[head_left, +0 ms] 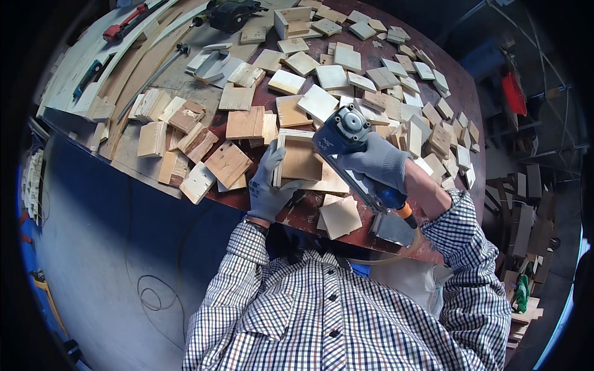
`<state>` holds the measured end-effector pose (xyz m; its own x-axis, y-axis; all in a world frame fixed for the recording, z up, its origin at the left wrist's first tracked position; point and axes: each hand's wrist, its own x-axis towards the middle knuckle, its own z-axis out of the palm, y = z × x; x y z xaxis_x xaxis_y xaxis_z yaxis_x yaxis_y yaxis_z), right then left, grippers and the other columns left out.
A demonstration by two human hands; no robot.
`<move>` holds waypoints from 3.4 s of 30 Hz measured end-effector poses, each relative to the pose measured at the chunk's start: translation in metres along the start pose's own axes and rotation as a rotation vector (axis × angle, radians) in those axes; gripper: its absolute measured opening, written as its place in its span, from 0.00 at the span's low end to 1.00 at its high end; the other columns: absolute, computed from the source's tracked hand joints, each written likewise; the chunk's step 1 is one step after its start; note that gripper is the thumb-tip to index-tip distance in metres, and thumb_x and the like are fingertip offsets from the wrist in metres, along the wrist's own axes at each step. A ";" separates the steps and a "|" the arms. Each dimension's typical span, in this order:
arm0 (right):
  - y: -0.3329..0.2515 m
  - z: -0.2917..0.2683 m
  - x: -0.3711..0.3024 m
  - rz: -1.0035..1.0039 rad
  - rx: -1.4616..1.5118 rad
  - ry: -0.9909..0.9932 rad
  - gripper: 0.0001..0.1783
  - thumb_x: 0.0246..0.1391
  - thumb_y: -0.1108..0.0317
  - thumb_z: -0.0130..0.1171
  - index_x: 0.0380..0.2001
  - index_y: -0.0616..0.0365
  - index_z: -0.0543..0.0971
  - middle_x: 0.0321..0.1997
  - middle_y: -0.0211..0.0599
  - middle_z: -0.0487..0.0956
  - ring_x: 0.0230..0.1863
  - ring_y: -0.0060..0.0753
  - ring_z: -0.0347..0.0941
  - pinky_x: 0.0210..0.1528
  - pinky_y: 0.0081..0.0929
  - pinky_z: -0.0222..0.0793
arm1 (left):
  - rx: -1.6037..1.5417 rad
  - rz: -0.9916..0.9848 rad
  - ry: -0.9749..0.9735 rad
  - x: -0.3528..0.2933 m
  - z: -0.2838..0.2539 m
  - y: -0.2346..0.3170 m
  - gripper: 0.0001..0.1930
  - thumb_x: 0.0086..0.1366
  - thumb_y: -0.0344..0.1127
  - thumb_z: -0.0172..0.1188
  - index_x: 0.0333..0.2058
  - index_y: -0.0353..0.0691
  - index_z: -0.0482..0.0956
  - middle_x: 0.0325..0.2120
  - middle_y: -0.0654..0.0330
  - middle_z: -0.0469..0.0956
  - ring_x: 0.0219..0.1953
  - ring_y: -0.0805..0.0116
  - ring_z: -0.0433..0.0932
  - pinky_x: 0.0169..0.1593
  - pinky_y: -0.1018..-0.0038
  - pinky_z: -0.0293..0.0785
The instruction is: The person assembles small wooden boxes by stacking cut pieces and securing them with a nail gun. They then sand the edges of the assembled boxes with a sanding block.
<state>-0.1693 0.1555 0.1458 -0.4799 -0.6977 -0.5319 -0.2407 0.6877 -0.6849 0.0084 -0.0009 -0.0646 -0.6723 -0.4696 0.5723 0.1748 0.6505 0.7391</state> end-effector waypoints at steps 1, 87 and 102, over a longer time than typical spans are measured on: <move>-0.001 0.004 -0.001 -0.003 0.001 -0.015 0.12 0.54 0.63 0.65 0.37 0.59 0.82 0.26 0.27 0.78 0.24 0.18 0.72 0.28 0.22 0.71 | -0.003 0.004 -0.001 -0.002 0.000 0.001 0.48 0.48 0.39 0.85 0.66 0.48 0.66 0.68 0.44 0.70 0.70 0.43 0.70 0.70 0.56 0.74; 0.127 0.064 -0.240 -0.098 0.266 0.744 0.13 0.57 0.64 0.70 0.44 0.54 0.85 0.35 0.35 0.87 0.31 0.37 0.85 0.34 0.35 0.80 | 0.943 0.088 -0.347 0.022 -0.013 0.081 0.50 0.55 0.69 0.71 0.68 0.42 0.71 0.67 0.47 0.67 0.71 0.41 0.60 0.70 0.40 0.57; 0.116 0.064 -0.230 -0.110 0.351 0.715 0.15 0.56 0.65 0.71 0.46 0.56 0.84 0.37 0.40 0.86 0.34 0.40 0.85 0.37 0.37 0.80 | 0.708 0.084 -0.417 0.024 -0.024 0.044 0.34 0.58 0.33 0.70 0.65 0.50 0.75 0.67 0.60 0.72 0.54 0.51 0.78 0.57 0.61 0.78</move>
<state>-0.0323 0.3831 0.1568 -0.9215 -0.3788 -0.0860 -0.0959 0.4364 -0.8946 0.0168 0.0026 -0.0096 -0.9134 -0.2334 0.3334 -0.1650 0.9612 0.2209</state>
